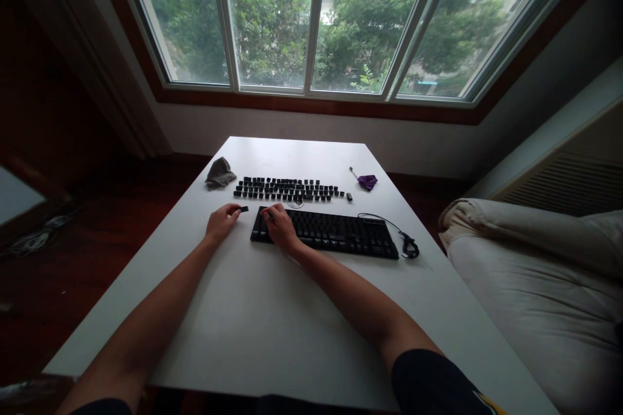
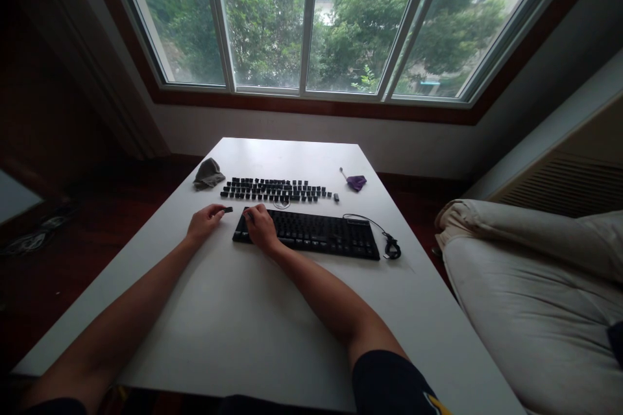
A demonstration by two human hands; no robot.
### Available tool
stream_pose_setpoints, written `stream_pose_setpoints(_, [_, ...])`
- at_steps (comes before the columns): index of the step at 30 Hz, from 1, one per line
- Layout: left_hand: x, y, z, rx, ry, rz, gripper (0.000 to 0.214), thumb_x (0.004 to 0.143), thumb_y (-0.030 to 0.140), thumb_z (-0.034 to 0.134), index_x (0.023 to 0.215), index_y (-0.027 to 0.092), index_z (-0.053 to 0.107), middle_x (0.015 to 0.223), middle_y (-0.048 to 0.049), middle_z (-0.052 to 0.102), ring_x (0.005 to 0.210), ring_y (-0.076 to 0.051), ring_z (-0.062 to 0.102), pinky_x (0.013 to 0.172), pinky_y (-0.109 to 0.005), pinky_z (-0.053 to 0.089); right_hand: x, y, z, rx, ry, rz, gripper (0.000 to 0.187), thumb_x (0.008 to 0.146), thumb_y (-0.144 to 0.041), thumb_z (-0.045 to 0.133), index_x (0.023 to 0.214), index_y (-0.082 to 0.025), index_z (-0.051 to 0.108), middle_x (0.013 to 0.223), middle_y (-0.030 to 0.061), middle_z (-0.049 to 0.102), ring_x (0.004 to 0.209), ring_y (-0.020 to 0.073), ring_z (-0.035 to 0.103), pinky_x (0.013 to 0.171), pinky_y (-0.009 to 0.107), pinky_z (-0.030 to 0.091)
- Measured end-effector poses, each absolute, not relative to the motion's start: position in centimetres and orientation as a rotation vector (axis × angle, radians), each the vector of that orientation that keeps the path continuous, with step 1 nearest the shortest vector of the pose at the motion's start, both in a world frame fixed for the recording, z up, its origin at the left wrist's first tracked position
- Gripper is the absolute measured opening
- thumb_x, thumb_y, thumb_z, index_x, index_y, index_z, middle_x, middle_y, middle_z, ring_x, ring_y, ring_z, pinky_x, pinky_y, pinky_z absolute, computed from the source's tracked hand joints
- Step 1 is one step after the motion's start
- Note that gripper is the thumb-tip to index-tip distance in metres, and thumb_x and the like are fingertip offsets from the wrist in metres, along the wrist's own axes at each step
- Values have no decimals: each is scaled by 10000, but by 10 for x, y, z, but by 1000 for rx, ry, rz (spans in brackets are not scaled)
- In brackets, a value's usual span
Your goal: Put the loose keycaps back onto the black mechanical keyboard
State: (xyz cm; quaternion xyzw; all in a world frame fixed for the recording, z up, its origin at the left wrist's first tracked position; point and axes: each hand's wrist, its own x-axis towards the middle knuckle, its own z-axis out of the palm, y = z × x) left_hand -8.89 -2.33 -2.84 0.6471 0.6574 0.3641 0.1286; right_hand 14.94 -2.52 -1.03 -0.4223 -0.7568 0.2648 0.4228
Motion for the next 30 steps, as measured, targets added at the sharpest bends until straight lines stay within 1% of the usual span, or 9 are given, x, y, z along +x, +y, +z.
stream_pose_setpoints(4, [-94,-22,-29,2014,2096,932,316,940,371,494,1125,215,698,1100,-84,721,966,-238,639,889,-367,485,150,-26,-10,-1041,-1924,662,199,980,-318,494,976,-225,670,1056,41,571,897,154,585,845,273,442])
stream_pose_setpoints(11, [-96,-23,-33,2131,2260,757,304,951,354,482,1122,236,704,1131,-102,676,1035,-267,587,930,-400,451,149,-27,-10,-1024,-1903,673,207,984,-317,481,960,-223,664,1049,40,571,900,153,585,845,270,444])
stream_pose_setpoints(18, [-103,-21,-33,2097,2361,707,329,957,336,467,1185,242,686,1115,-113,653,1038,-290,571,911,-425,453,149,-29,-8,-1044,-1919,670,200,981,-308,482,965,-228,665,1057,40,570,893,151,579,837,268,440])
stream_pose_setpoints(22, [-102,-22,-28,2114,2390,798,352,946,310,479,1242,231,652,1150,-112,640,1071,-298,553,946,-435,447,149,-29,-7,-1042,-1926,668,206,985,-307,476,963,-222,663,1058,42,570,895,150,576,845,266,438])
stream_pose_setpoints(26, [-94,-27,-20,2196,2320,875,287,953,301,463,1104,223,694,1128,-105,645,1075,-296,546,967,-436,437,149,-30,-7,-1035,-1927,664,211,987,-311,474,967,-220,663,1058,42,573,898,151,577,847,270,438])
stream_pose_setpoints(28, [-88,-30,-17,2226,2287,839,281,960,308,453,1036,224,711,1093,-109,655,1058,-295,550,958,-438,435,150,-30,-7,-1036,-1929,664,212,987,-309,472,968,-221,664,1061,42,574,903,153,579,846,272,440])
stream_pose_setpoints(30, [-83,-31,-16,2237,2283,799,287,960,321,454,1018,227,719,1083,-115,659,1057,-300,550,953,-447,432,150,-31,-5,-1046,-1931,665,215,987,-306,470,963,-221,666,1061,43,576,905,155,579,844,274,441])
